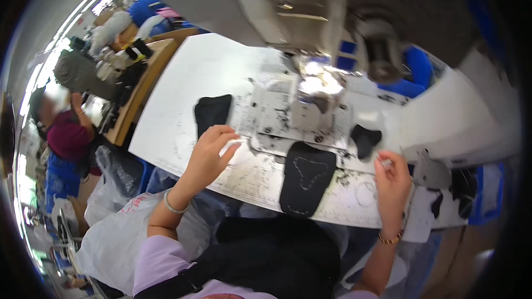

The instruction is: The person operates an industrial sewing machine to stitch black fabric pieces, likely shoe components. They guide the material under the needle, align edges, and periodically trim excess thread with scissors. The process involves repetitive handling of individual items, turning them over, and feeding them through the machine.

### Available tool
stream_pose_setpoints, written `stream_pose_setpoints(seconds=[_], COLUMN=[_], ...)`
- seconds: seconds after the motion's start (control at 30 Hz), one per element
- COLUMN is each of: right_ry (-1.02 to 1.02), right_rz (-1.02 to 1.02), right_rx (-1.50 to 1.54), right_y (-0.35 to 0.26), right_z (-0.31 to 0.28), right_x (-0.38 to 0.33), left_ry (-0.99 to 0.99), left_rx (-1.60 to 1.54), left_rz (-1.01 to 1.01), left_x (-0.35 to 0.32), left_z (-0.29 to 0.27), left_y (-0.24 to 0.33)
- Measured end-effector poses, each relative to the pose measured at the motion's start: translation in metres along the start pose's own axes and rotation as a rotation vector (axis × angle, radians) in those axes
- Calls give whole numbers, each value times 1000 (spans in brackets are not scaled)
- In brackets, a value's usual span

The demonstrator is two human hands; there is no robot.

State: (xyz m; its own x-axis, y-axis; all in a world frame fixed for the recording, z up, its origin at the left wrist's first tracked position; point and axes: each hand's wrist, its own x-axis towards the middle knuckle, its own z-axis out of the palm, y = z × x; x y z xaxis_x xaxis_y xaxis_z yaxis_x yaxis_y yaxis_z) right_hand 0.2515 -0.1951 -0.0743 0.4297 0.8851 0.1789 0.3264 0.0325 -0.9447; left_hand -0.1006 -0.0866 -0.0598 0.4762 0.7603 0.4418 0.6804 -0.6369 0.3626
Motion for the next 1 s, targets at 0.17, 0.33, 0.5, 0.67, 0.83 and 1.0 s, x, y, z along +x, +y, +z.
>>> stream_pose_setpoints(seconds=[0.17, 0.33, 0.5, 0.67, 0.83, 1.0], right_ry=[55, -23, -155, -204, -123, -154], right_rz=[-280, -287, -267, -153, -174, -23], right_rx=[-354, -438, -525, -467, -425, 352], right_y=[-13, -14, 11, -3, -7, -32], right_z=[16, 18, 7, 3, 10, 18], right_x=[17, 28, 48, 55, 51, 28], left_ry=[-178, -257, -315, -172, -182, -290], left_rx=[-327, -180, -194, -97, -398, -1639], left_rz=[176, 267, 283, 356, 311, -417], left_x=[15, 34, 38, 33, 30, 37], left_z=[30, 64, 74, 71, 74, 55], left_y=[33, 41, 40, 50, 45, 51])
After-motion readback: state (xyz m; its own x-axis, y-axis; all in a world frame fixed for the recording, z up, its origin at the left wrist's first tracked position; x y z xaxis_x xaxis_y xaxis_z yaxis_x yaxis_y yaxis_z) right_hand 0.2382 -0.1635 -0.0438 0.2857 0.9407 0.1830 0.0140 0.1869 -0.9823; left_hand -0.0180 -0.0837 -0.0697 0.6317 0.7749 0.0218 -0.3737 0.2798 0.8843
